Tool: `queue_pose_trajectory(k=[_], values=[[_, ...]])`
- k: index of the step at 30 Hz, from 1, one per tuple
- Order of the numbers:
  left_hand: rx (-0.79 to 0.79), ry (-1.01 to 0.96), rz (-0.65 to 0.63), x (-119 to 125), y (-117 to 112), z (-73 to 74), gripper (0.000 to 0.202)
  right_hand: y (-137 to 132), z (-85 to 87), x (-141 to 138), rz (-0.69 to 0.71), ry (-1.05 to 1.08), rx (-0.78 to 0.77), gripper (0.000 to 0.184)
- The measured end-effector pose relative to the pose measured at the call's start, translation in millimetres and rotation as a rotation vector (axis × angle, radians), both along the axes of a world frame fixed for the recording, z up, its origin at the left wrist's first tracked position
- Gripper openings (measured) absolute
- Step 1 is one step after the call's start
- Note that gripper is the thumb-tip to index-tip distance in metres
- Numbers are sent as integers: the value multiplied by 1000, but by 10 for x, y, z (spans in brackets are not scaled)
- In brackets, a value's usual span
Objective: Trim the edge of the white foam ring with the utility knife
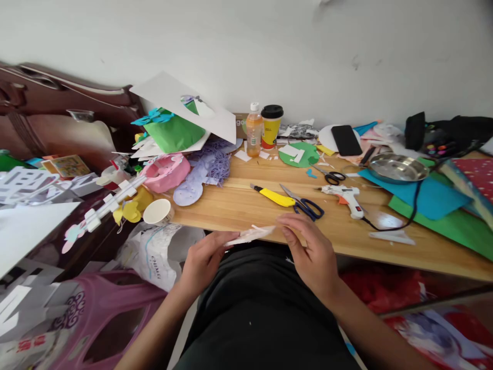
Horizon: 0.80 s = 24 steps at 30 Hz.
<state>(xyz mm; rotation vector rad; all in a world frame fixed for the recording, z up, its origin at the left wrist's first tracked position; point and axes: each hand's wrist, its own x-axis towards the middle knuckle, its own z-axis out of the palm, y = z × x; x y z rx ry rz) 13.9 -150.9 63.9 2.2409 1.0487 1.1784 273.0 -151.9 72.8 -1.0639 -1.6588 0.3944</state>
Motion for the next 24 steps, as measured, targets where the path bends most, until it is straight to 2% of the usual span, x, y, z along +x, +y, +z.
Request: queue_pose_trajectory(k=[4,7,12,14,16,21,24], values=[[114,-5,-118,51,61,-32,41,64,109,84,306,-23,-320,32],[233,43,-149,43,90,-39,39,102,145,115,447,34,-495,19],[393,285,-177,-16,55,37,38,20,191,143,403,-39,-482,16],[393,338,-180,-20,38,61,39,-28,200,139,418,-114,-448,35],[337,351,-177,-13,34,72,39,-57,194,128,469,-188,-414,45],[97,370,-273,-2,67,88,34,-71,92,151,548,-315,-392,28],[78,337,-277,-6,71,99,35,-126,-11,206,527,-386,-344,25]])
